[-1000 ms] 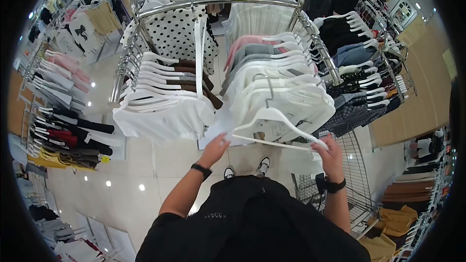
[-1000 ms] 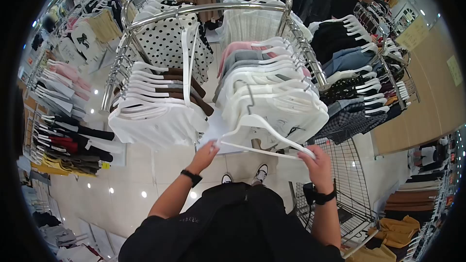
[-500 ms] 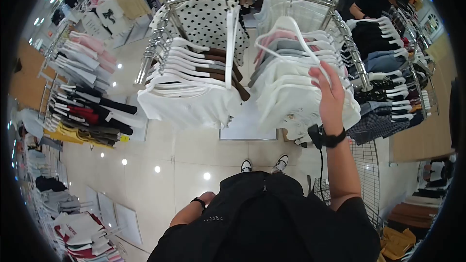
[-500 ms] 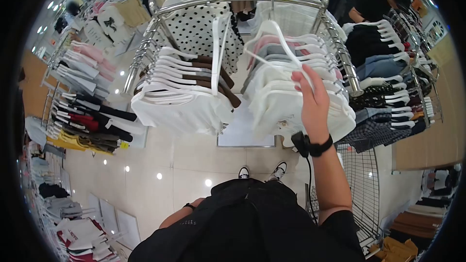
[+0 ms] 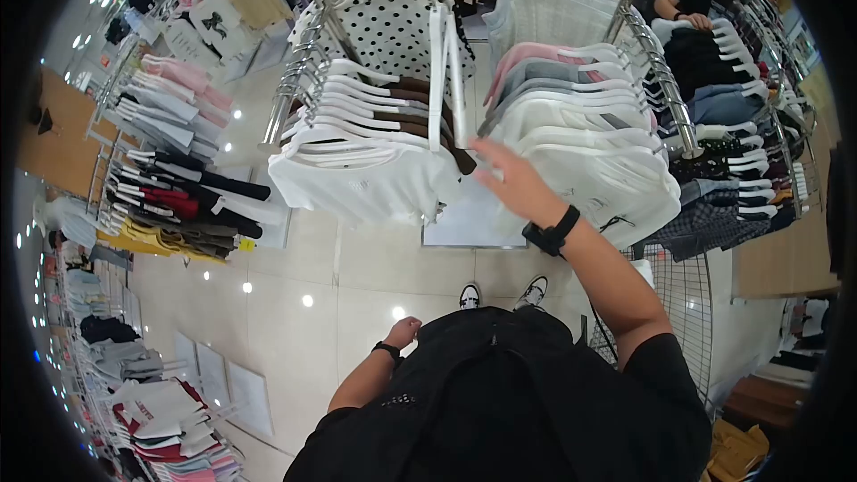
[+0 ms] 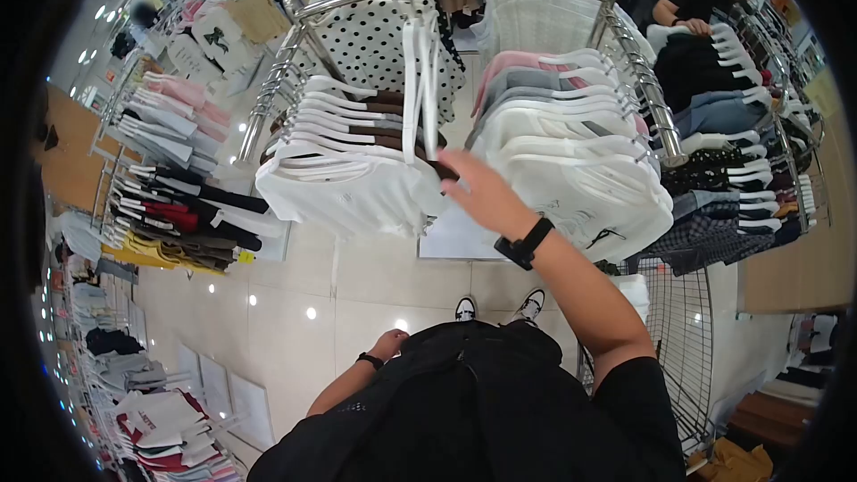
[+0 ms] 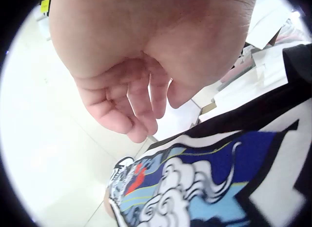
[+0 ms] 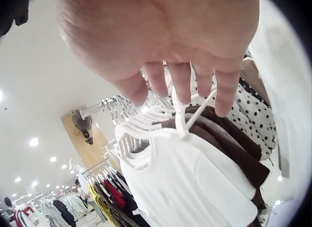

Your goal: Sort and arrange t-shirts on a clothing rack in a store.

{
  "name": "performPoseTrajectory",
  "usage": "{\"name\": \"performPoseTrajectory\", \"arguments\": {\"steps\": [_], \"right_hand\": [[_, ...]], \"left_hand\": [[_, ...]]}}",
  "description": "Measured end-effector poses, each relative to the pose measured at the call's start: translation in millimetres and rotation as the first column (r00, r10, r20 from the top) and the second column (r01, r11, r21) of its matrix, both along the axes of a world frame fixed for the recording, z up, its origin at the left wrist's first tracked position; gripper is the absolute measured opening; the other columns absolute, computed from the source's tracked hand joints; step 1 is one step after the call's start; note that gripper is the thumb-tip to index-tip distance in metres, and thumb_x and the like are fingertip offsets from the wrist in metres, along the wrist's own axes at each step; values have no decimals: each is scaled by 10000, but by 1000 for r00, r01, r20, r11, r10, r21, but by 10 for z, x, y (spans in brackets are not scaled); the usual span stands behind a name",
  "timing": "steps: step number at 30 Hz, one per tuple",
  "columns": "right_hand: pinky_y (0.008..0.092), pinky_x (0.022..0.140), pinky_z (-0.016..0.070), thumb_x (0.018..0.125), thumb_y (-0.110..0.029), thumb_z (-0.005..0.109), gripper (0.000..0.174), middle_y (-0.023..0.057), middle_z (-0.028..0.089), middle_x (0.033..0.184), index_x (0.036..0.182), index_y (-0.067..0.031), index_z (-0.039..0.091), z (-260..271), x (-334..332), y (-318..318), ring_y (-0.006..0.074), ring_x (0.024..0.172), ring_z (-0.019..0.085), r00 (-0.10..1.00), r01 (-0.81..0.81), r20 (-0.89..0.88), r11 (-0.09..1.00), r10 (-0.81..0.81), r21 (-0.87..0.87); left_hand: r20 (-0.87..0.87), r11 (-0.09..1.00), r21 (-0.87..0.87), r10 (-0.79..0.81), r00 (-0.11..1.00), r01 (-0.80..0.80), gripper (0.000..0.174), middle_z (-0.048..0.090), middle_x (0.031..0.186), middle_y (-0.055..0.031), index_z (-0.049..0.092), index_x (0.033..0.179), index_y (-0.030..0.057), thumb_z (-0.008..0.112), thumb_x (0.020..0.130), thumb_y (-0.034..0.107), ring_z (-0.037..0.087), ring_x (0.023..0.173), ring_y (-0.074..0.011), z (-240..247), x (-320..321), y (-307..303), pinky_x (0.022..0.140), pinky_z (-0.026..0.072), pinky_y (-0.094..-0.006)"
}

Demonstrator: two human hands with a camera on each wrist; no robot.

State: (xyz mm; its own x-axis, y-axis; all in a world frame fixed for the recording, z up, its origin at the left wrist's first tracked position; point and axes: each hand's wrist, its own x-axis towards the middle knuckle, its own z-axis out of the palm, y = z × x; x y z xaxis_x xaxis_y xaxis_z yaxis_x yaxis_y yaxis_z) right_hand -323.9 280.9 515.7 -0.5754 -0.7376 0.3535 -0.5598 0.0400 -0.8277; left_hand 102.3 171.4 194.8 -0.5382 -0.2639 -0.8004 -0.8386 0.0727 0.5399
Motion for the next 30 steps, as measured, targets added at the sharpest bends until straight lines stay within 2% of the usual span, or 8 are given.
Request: {"name": "performPoseTrajectory", "arguments": {"steps": [3, 5, 9, 14, 19, 22, 25, 30], "right_hand": [[330, 999, 475, 970, -163, 593, 307, 138, 665, 1241, 1244, -27, 608, -255, 56, 366, 252, 1070, 656, 927, -184, -307, 974, 216, 131], [321, 905, 519, 968, -168, 603, 240, 133, 706, 1097, 1125, 5, 658, -247, 155, 675, 225, 988, 673, 935, -228, 331, 929, 126, 292], [314, 832, 531, 974, -167, 599, 232, 121, 710, 982, 1105, 13, 661, -703, 93, 1428, 198, 896, 673, 933, -95, 359, 936, -36, 340], [269, 763, 520, 968, -94, 580, 182, 78, 706, 955, 1085, 11, 673, -623, -102, 2270, 129, 815, 656, 752, 351, 532, 919, -390, 179], [262, 709, 505, 934, -22, 596, 203, 84, 655, 1134, 1128, -4, 652, -365, -515, 2965, 122, 834, 610, 653, 756, 210, 643, -728, -121], [266, 688, 497, 916, -25, 617, 239, 102, 604, 1225, 1153, -9, 640, 147, -648, 3020, 144, 830, 597, 604, 790, -60, 607, -794, -79], [267, 688, 498, 897, -32, 641, 270, 113, 594, 1234, 1166, -10, 636, -36, -878, 3271, 169, 817, 606, 773, 635, -67, 769, -631, 73], [280, 688, 500, 873, 12, 670, 259, 100, 621, 1001, 1131, -4, 649, -57, -1021, 3399, 193, 766, 606, 799, 602, -31, 797, -601, 44]], "left_hand": [[-97, 980, -55, -195, 976, 191, 321, 718, 882, -107, 632, 1106, -8, 521, 969, 260, 682, 696, -199, -209, 237, -35, 590, 535, -319], [-68, 977, -20, -212, 975, 212, 316, 719, 887, -107, 632, 1099, -6, 518, 969, 259, 685, 700, -197, -185, 271, -61, 579, 535, -313], [-122, 921, -26, -388, 914, 388, 319, 723, 900, -104, 631, 1104, 5, 517, 972, 273, 688, 713, -184, -494, 361, -178, 580, 540, -305], [-2, 978, 41, -206, 978, 206, 320, 726, 906, -93, 642, 1123, 38, 533, 974, 299, 678, 708, -167, -342, -240, -193, 590, 537, -298], [-195, 983, -83, -175, 965, 161, 317, 709, 960, -109, 644, 1146, 10, 506, 1008, 260, 678, 808, -197, 381, -1573, -21, 715, 552, -328], [-415, 975, -203, -165, 895, 86, 288, 706, 949, -133, 651, 1133, -5, 530, 997, 218, 686, 851, -226, 1152, -2517, 195, 790, 544, -334], [-659, 904, -410, -200, 725, -122, 265, 674, 1061, -142, 624, 1185, 13, 572, 976, 168, 646, 995, -239, 1783, -3263, 338, 849, 514, -332], [-858, 835, -430, -260, 443, -342, 314, 627, 1177, -156, 589, 1270, 38, 569, 975, 143, 588, 1096, -292, 2733, -3984, 694, 925, 468, -371]]}}
